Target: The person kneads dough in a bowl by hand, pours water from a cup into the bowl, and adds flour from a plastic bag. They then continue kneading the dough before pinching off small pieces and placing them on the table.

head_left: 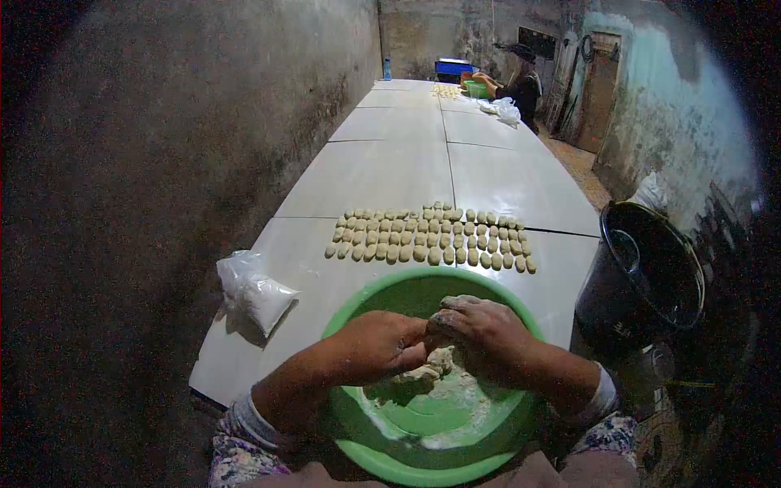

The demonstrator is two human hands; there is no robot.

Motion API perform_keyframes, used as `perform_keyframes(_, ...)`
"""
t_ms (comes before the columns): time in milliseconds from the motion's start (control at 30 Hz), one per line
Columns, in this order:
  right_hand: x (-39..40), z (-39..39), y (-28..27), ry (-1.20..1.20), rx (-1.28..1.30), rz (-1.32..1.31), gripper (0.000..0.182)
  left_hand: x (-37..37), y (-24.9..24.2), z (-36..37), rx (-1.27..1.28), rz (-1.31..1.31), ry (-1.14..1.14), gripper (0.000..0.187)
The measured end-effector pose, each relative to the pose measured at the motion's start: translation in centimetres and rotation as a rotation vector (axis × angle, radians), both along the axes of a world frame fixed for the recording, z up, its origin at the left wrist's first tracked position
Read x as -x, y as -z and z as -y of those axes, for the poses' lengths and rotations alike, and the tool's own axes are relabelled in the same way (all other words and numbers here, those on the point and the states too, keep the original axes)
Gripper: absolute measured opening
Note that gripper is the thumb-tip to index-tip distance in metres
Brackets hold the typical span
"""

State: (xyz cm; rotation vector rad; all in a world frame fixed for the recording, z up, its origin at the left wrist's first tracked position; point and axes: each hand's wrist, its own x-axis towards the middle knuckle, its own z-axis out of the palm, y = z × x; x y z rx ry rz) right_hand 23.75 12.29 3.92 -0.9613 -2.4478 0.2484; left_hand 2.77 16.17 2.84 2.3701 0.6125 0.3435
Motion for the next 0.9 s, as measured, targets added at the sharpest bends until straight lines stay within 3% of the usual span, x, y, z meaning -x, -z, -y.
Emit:
perform_keyframes(67, 0.2, 0.4, -0.4, 0.07, 0.105, 0.087, 0.019, 0.0, 0.7, -0.3, -0.108, -0.026, 0.025, 0.031)
perform_keyframes(200, -0.4, 0.2, 0.4, 0.207, 0.02, 0.228, 0.028, 0.0, -0.7, 0.5, -0.2, -0.209, 0.006, 0.03)
perform_keyframes(267, -1.3, -1.5, 1.2, 0.339, 0.043, 0.337, 0.027, 1.0, -1.0, 0.7, -0.004, 0.098, 0.192, 0.032)
perform_keyframes(333, -1.9, -2.4, 2.1, 0.215, 0.194, 0.194, 0.021, 1.0, -2.1, 1.7, 0.008, 0.203, 0.101, 0.035)
perform_keyframes(433, -0.9, -1.4, 2.4, 0.03, 0.314, 0.284, 0.017, 1.0, -2.0, 1.7, 0.213, 0.235, -0.044, 0.037)
perform_keyframes(533, -0.6, -1.2, 2.0, -0.109, 0.354, 0.385, 0.017, 1.3, -0.9, 0.9, 0.569, 0.532, -0.108, 0.037)
perform_keyframes(600, -0.8, -1.3, 1.8, -0.123, 0.43, 0.445, 0.016, 1.6, -0.7, 0.8, 0.57, 0.587, -0.134, 0.044)
perform_keyframes(667, -0.8, -1.4, 2.6, -0.152, 0.41, 0.401, 0.016, 1.4, 0.1, 1.1, 0.406, 0.616, -0.445, 0.049)
perform_keyframes(800, -0.8, -1.3, 2.1, -0.159, 0.339, 0.269, 0.015, 1.1, 0.5, 0.2, 0.336, 0.702, -0.376, 0.053)
perform_keyframes(900, -0.8, -1.2, 1.8, -0.153, 0.348, 0.254, 0.015, 0.6, -0.6, -0.1, 0.608, 0.684, -0.322, 0.044)
